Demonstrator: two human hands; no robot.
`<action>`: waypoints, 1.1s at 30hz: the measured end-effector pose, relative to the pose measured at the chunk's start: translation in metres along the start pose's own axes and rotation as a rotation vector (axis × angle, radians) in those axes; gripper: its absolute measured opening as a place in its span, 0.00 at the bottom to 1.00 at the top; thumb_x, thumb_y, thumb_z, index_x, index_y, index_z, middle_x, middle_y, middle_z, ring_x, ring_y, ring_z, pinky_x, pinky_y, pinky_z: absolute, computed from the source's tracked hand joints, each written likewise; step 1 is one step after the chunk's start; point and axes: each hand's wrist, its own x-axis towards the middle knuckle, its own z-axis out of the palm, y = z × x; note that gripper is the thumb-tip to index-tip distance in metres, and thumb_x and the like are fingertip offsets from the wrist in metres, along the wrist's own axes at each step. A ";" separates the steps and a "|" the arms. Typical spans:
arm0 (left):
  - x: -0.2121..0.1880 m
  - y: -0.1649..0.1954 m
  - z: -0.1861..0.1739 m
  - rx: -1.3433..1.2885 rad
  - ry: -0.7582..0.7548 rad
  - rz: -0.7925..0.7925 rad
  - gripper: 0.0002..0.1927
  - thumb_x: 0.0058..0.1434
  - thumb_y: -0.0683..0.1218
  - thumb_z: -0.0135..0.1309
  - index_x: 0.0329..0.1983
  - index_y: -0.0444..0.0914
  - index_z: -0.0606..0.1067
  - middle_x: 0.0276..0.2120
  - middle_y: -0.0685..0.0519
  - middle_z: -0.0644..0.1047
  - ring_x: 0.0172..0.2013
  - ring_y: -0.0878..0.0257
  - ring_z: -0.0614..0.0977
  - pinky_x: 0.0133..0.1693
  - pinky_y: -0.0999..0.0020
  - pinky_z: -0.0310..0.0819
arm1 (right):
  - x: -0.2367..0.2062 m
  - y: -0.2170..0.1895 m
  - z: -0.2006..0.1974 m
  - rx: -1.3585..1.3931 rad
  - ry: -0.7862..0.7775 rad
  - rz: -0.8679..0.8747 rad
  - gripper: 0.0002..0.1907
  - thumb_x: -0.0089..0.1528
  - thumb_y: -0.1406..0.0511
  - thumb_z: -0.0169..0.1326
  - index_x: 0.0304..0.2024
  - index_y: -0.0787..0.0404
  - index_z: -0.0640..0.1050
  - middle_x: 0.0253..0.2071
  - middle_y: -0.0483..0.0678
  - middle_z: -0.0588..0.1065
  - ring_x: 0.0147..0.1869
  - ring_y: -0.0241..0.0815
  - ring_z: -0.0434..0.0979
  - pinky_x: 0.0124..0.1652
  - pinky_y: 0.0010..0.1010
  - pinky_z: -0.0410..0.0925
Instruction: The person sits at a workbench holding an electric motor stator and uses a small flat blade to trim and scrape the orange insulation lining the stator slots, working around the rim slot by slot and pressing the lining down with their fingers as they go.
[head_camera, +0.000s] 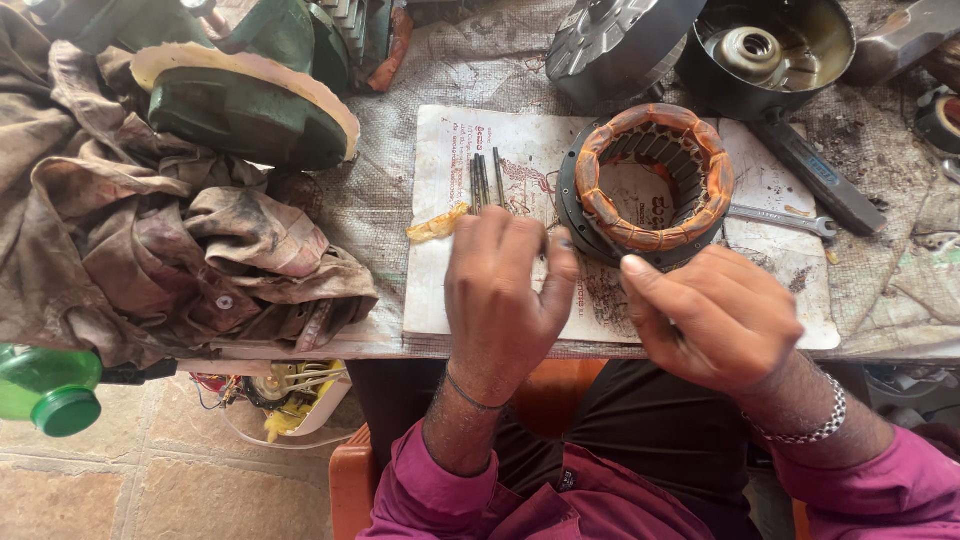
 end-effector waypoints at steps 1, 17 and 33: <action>0.000 0.000 0.000 0.004 0.016 -0.018 0.05 0.64 0.40 0.55 0.40 0.34 0.73 0.38 0.45 0.70 0.42 0.49 0.72 0.47 0.53 0.68 | 0.000 -0.001 -0.001 -0.010 0.011 0.014 0.13 0.60 0.79 0.65 0.46 0.70 0.80 0.28 0.50 0.73 0.30 0.45 0.75 0.31 0.34 0.68; -0.008 -0.006 -0.001 -0.008 0.294 -0.255 0.17 0.71 0.36 0.51 0.61 0.41 0.78 0.47 0.50 0.68 0.48 0.59 0.67 0.54 0.65 0.63 | 0.004 -0.005 -0.003 -0.053 0.049 0.052 0.11 0.60 0.79 0.64 0.44 0.71 0.80 0.25 0.51 0.72 0.27 0.45 0.73 0.31 0.35 0.67; -0.009 -0.006 -0.003 -0.053 0.273 -0.213 0.13 0.70 0.41 0.59 0.57 0.42 0.81 0.42 0.54 0.69 0.44 0.61 0.67 0.48 0.67 0.65 | 0.003 -0.006 -0.004 -0.055 0.030 0.055 0.11 0.60 0.79 0.65 0.44 0.71 0.80 0.25 0.51 0.71 0.27 0.45 0.73 0.30 0.35 0.67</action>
